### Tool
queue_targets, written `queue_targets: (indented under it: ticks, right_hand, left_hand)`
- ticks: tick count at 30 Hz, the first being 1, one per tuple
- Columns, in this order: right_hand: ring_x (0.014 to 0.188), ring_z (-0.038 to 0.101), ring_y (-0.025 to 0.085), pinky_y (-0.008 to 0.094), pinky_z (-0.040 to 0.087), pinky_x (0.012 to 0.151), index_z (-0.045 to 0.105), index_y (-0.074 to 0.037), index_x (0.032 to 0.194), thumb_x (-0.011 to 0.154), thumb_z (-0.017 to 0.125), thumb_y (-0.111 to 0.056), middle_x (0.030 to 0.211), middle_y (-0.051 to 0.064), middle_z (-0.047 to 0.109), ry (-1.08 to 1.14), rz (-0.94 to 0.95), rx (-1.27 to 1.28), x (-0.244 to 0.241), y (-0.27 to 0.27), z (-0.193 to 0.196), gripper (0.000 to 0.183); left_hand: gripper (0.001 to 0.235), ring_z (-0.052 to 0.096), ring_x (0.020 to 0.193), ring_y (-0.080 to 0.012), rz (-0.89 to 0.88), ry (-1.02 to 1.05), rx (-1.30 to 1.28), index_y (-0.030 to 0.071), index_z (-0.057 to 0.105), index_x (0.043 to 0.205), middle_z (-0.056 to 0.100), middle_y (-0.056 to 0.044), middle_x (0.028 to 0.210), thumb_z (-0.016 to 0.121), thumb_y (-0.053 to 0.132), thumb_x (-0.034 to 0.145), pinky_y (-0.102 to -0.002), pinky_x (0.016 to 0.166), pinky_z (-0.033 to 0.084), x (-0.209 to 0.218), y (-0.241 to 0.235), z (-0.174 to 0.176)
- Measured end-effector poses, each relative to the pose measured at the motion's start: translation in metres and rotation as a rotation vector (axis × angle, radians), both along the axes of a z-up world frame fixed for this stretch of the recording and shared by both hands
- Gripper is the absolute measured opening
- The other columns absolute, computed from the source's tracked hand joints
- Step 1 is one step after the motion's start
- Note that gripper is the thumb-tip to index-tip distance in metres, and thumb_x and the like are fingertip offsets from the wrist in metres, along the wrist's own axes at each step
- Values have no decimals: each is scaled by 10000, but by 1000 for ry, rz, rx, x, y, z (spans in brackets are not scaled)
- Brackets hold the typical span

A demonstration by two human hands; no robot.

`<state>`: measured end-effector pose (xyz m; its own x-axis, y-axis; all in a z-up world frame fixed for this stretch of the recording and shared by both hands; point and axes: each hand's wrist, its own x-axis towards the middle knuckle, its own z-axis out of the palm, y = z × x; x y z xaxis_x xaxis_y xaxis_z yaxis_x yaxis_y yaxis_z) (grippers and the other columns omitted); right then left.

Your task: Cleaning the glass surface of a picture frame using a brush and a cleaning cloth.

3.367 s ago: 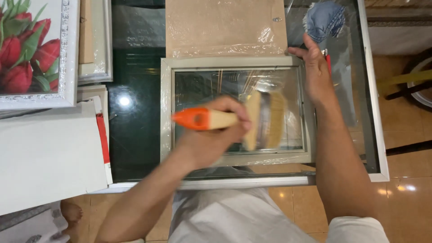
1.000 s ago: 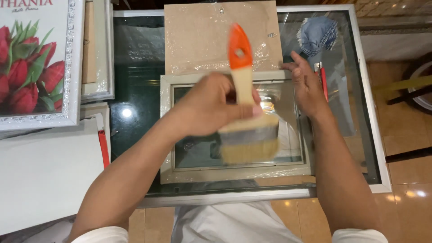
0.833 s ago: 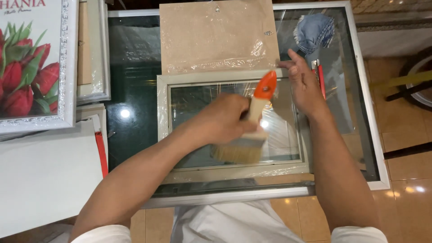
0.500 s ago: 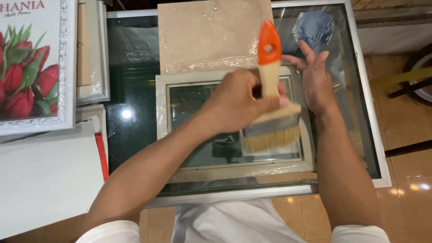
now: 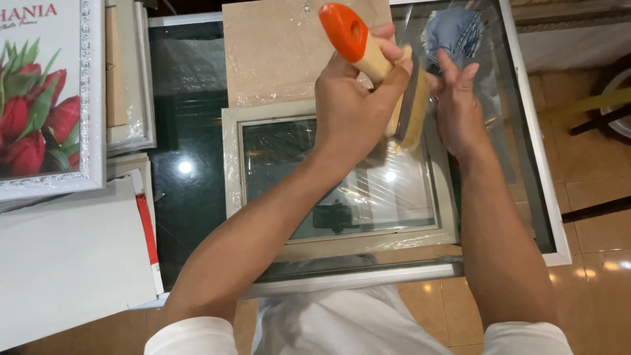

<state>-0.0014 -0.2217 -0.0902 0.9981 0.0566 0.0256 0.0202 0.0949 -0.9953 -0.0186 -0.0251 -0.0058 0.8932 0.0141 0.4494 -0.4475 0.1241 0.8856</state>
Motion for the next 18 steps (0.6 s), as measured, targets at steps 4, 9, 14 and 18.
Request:
queue_targets:
  ticks: [4,9,14,18]
  right_hand:
    - [1370,543,313,396,444,1124,167,-66,1610,774,221,-892,1537,230,492,32,3,-74,-2,1,3,1176]
    - [1440,424,338,455,267,1228,143,48,1588,902,208,-804,1512,289,472,-101,43,-68,4,-2,-11,1095]
    - [1438,420,338,455,291,1217,133,53,1587,895,259,-829,1516,279,457,-87,40,-68,0,0,-8,1128]
    - [1363,523,390,454,355,1172,218,111,1557,1056,177,-671,1438,363,524,-261,-39,-410,5,-2,-19,929]
  left_hand:
    - [51,704,1112,-266,-54,249,47,45,666,872,700,-177,1256,702,69,845,-354,912,581,-13,-3,-23]
    - [54,719,1029,-251,80,187,276,34,669,875,709,-149,1214,698,73,849,-347,879,586,-18,26,-51]
    - [117,666,662,-192,260,-33,647,-41,642,1027,686,-154,972,653,-23,913,-280,528,549,-32,143,-4]
    - [193,678,923,-298,407,-203,862,-51,647,1072,683,-180,1164,748,-146,938,-390,823,546,-67,200,55]
